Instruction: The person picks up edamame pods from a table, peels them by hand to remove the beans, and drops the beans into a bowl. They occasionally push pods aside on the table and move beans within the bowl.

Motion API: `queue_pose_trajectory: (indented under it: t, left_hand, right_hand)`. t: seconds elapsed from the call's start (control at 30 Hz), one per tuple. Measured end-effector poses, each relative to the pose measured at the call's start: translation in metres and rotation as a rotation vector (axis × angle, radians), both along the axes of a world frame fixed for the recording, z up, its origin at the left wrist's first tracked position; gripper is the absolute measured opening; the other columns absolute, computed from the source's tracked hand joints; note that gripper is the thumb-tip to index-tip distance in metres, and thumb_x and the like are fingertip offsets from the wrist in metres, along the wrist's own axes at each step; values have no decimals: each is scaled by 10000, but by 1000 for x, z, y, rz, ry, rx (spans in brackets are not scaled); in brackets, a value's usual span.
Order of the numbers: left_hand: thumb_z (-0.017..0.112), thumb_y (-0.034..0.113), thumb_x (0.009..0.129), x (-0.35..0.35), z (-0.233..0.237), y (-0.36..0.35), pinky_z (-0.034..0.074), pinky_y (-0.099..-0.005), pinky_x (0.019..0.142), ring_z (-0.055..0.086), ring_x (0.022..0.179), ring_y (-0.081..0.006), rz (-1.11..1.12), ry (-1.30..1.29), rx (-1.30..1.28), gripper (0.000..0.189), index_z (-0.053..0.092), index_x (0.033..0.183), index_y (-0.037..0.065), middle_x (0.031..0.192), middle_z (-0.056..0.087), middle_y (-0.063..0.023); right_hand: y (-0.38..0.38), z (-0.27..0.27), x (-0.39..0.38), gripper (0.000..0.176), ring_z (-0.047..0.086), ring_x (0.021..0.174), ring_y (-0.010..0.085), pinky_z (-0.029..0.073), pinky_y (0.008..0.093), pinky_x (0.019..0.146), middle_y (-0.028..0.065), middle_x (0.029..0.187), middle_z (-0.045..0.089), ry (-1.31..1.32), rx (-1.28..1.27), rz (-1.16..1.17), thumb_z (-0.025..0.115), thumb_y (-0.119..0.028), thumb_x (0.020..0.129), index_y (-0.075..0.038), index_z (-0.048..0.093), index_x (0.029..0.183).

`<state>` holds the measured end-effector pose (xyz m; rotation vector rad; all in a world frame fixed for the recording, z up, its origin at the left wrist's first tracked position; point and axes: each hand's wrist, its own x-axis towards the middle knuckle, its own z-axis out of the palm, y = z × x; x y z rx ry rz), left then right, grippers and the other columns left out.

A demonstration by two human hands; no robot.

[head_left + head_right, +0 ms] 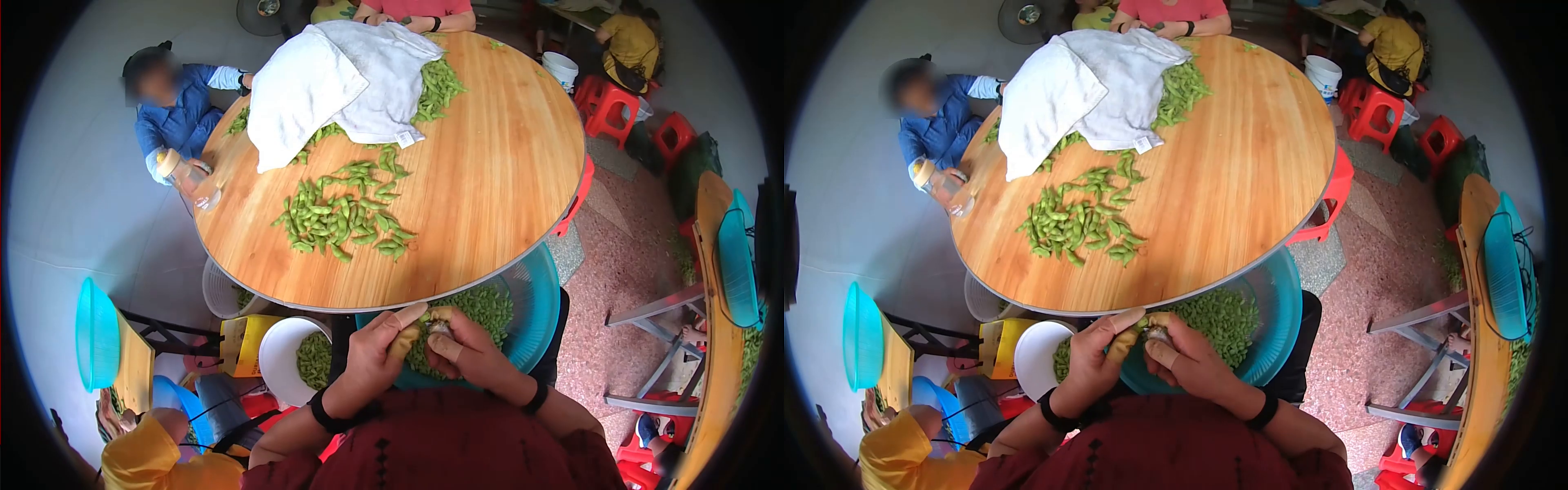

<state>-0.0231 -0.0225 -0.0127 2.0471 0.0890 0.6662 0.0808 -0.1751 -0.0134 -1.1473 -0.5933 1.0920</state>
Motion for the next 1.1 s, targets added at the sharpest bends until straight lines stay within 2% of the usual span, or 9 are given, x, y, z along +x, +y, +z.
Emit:
queue_pose_trajectory:
  t: [0.07,0.2,0.3,0.37,0.47,0.57,0.7,0.9,1.1]
  left_hand:
    - [630,-26,831,-5,6,0,551,-325,665,671,791,-268,37,58,403,412,611,1230,74,902,655,-141]
    - [637,-7,830,-7,0,-2,546,-351,598,654,735,-283,67,-58,494,408,606,1225,88,842,632,-131]
    - [640,-39,804,-6,-1,-2,539,-322,649,658,731,-263,84,-1,358,401,637,1187,79,898,656,-132]
    - [609,-22,874,0,-5,-3,514,-273,652,631,729,-167,79,-46,33,343,628,1205,64,929,662,-95]
    - [565,19,937,-1,-8,-2,476,-226,648,573,736,-85,5,13,-209,292,616,1222,51,938,645,-46]
    - [546,40,955,-2,-8,-1,448,-200,626,536,714,-61,-31,100,-413,289,615,1235,57,926,620,-16]
    - [539,45,960,-1,-2,-1,442,-199,615,525,700,-57,-46,109,-425,292,617,1241,64,891,597,-8]
    - [565,49,948,3,-1,1,449,-199,616,536,700,-55,-43,110,-344,293,623,1235,65,907,619,-11]
    - [608,2,888,7,8,4,504,-249,634,618,693,-133,10,-39,103,321,643,1199,74,898,652,-67]
  right_hand:
    - [1,-1,0,229,443,555,64,367,218,490,5,750,531,-3,0,16,477,-119,987,-47,457,1204]
    - [4,-3,-2,218,435,565,59,359,212,491,-3,750,519,-34,3,10,476,-110,986,-52,467,1196]
    - [6,-3,0,214,435,568,58,347,207,486,-6,752,519,90,6,42,478,-111,985,-61,472,1193]
    - [6,1,1,213,437,567,60,338,204,478,-8,757,519,190,6,58,478,-115,985,-71,472,1193]
    - [6,2,3,210,432,560,62,328,208,468,-8,760,517,199,9,64,474,-122,988,-78,470,1192]
    - [5,1,5,213,416,551,59,318,209,460,-12,757,506,213,-12,75,471,-132,990,-79,466,1196]
    - [3,4,6,211,402,546,55,309,207,457,-14,751,494,218,-5,76,468,-139,991,-79,465,1193]
    - [2,9,7,206,389,541,51,302,201,452,-14,744,487,214,20,73,464,-143,993,-77,459,1188]
    - [4,7,5,215,394,538,50,309,200,452,-11,733,493,199,19,51,463,-137,989,-73,461,1194]
